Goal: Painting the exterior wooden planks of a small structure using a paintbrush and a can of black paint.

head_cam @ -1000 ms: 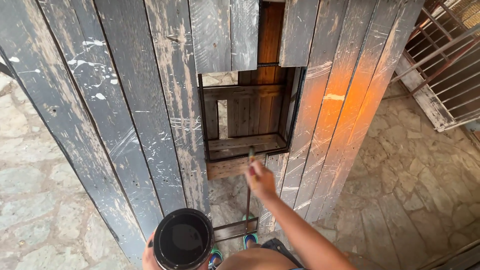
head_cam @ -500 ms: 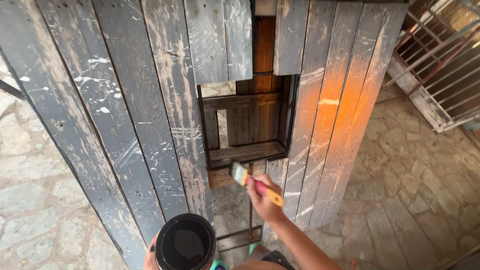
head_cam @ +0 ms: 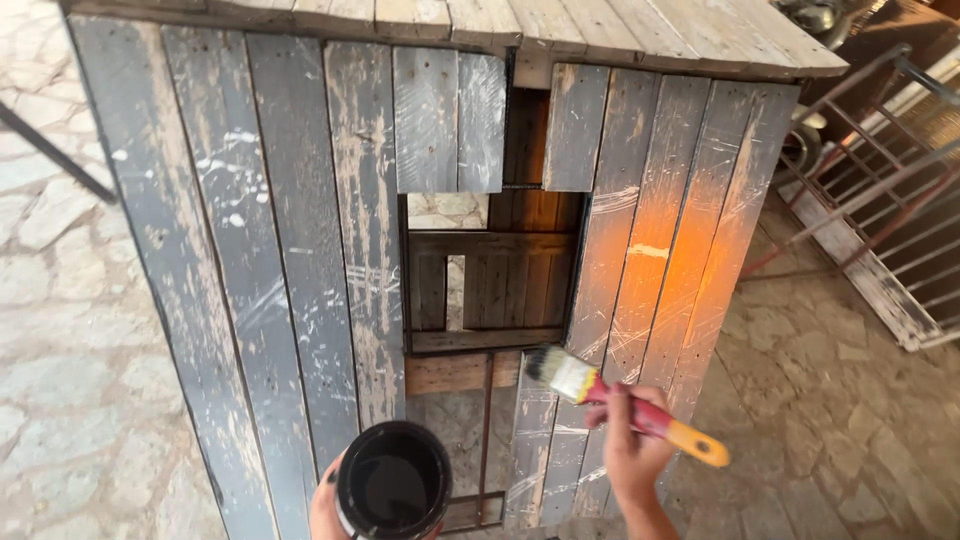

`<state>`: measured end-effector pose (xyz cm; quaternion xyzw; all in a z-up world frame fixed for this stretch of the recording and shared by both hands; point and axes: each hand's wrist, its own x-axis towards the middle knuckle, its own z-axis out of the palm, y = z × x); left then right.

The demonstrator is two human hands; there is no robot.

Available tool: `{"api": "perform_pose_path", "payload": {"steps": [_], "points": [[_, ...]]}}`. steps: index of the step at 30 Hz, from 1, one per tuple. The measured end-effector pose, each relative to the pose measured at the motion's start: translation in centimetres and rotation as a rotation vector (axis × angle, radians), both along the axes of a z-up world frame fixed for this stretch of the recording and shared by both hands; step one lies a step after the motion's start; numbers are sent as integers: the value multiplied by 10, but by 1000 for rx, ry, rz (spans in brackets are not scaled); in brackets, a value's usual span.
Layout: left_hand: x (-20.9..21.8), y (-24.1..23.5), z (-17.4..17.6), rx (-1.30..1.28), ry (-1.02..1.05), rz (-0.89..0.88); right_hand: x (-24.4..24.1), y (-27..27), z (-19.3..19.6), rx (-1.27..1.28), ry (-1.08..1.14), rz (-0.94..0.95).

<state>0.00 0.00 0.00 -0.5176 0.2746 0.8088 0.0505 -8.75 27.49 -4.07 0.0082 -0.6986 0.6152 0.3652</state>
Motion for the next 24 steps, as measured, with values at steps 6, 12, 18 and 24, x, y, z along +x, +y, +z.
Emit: {"api": "perform_pose_path", "payload": {"steps": [6, 12, 18, 24], "points": [[8, 20, -23, -1316, 676, -466, 31, 50, 25, -107, -86, -157], [53, 57, -54, -1413, 657, -445, 69, 50, 70, -256, -76, -123], [76, 84, -49, -1564, 787, -414, 101, 44, 89, -147, -129, 70], [92, 104, -32, -1737, 920, -266, 114, 30, 97, 186, -215, 454]]}}
